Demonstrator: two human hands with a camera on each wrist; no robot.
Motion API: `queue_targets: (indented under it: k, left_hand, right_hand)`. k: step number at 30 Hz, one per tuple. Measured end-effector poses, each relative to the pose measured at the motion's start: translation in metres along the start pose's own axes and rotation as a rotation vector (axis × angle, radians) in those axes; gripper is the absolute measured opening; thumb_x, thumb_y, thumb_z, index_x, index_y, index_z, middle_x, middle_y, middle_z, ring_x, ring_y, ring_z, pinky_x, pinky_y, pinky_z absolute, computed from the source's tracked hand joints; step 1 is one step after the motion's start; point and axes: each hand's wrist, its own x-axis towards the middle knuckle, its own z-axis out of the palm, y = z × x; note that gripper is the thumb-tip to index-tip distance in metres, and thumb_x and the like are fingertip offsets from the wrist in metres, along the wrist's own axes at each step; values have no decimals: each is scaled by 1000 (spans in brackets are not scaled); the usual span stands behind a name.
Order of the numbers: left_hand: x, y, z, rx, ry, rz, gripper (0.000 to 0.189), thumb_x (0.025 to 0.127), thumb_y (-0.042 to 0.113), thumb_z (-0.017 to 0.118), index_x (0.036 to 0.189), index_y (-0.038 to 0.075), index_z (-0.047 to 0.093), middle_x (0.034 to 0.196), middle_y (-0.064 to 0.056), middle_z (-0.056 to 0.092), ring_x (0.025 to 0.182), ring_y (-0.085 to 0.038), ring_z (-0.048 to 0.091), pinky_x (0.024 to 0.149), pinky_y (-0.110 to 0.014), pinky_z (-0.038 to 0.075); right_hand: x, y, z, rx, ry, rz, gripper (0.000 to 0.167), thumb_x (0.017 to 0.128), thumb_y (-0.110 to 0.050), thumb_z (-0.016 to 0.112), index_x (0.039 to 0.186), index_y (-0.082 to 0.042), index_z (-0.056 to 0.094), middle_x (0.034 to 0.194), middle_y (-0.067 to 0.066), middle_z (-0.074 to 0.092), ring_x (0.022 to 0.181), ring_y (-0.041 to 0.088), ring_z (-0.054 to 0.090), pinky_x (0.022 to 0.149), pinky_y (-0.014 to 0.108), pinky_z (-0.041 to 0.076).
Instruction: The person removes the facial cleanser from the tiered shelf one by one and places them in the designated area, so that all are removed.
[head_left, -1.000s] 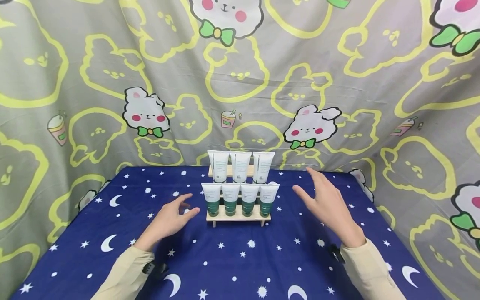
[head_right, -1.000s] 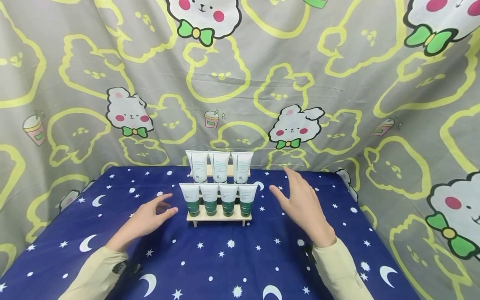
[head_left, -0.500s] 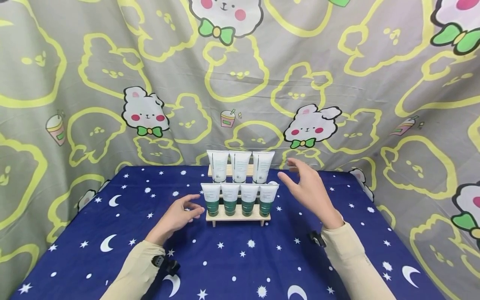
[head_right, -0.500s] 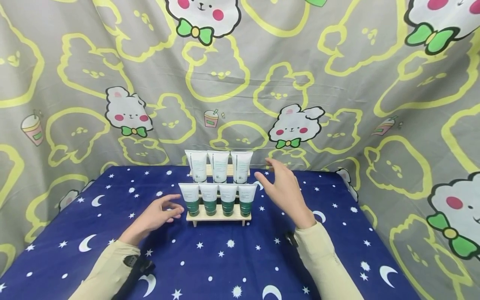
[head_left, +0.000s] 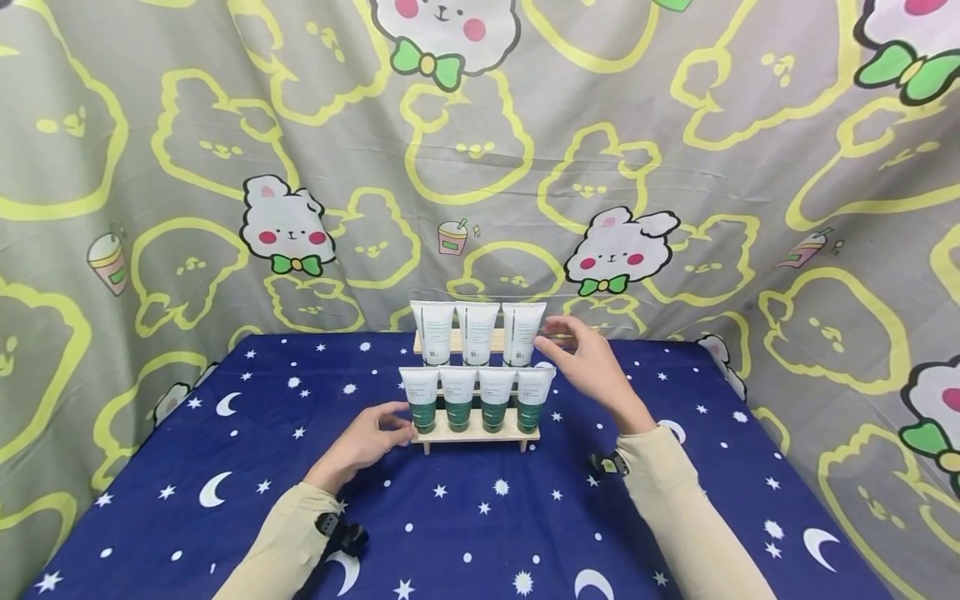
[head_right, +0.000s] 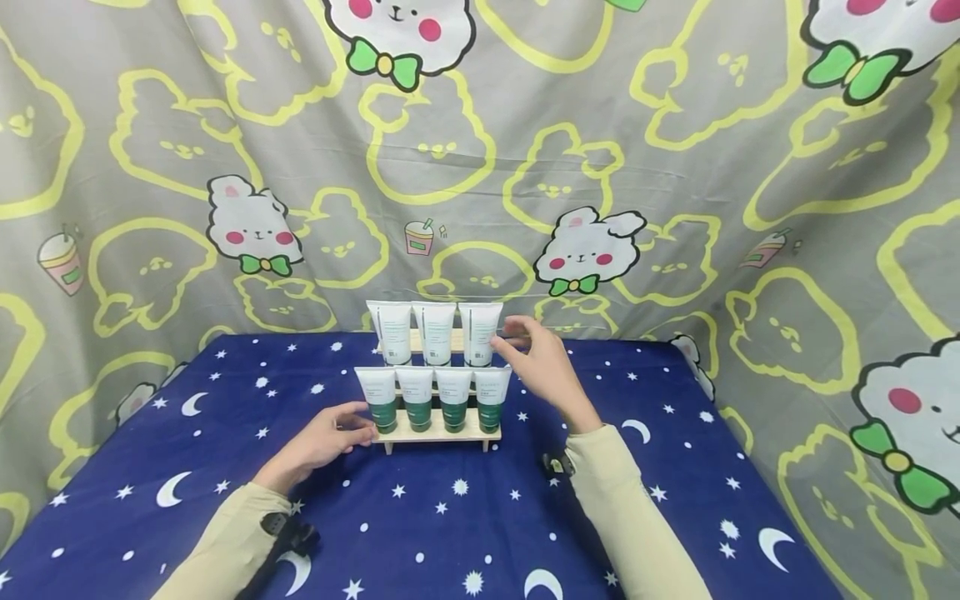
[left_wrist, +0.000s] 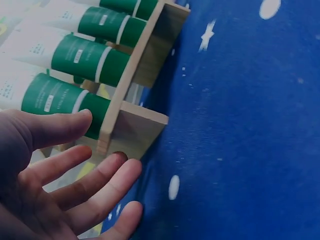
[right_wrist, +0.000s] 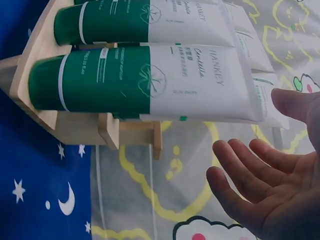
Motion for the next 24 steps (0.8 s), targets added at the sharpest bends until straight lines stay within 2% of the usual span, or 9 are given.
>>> queue_targets:
  k: [3, 9, 16, 24]
  left_hand:
    - [1, -3, 2, 14, 14, -9, 52, 93, 8, 72, 139, -7, 55, 108, -15, 75, 86, -24, 73, 89, -44, 53]
    - [5, -6, 5, -4, 38, -13, 50, 91, 6, 73, 137, -6, 58, 106, -15, 76, 85, -24, 74, 89, -43, 53]
    - [5, -5, 4, -9, 29, -37, 50, 91, 7, 75, 137, -4, 59, 108, -14, 76, 86, -23, 74, 92, -47, 52]
    - [6, -8, 4, -51, 6, -8, 48, 91, 4, 72, 136, -6, 58, 106, -17, 76, 86, -26, 74, 85, -41, 55]
  right_hand:
    - [4, 0, 5, 6, -14, 5, 51, 100, -37, 67, 141, -9, 57, 136, 12, 64, 125, 33, 63, 98, 52, 51]
    - [8, 0, 12, 9, -28, 2, 47, 100, -34, 68, 139, -10, 58, 134, 12, 64, 124, 33, 63, 97, 53, 52]
    - [10, -2, 17, 17, -31, 15, 45, 100, -33, 68, 137, -10, 58, 133, 12, 65, 125, 33, 63, 102, 54, 49]
    - [15, 0, 19, 38, -28, 48, 43, 100, -31, 67, 135, -8, 58, 132, 14, 67, 124, 34, 63, 103, 52, 48]
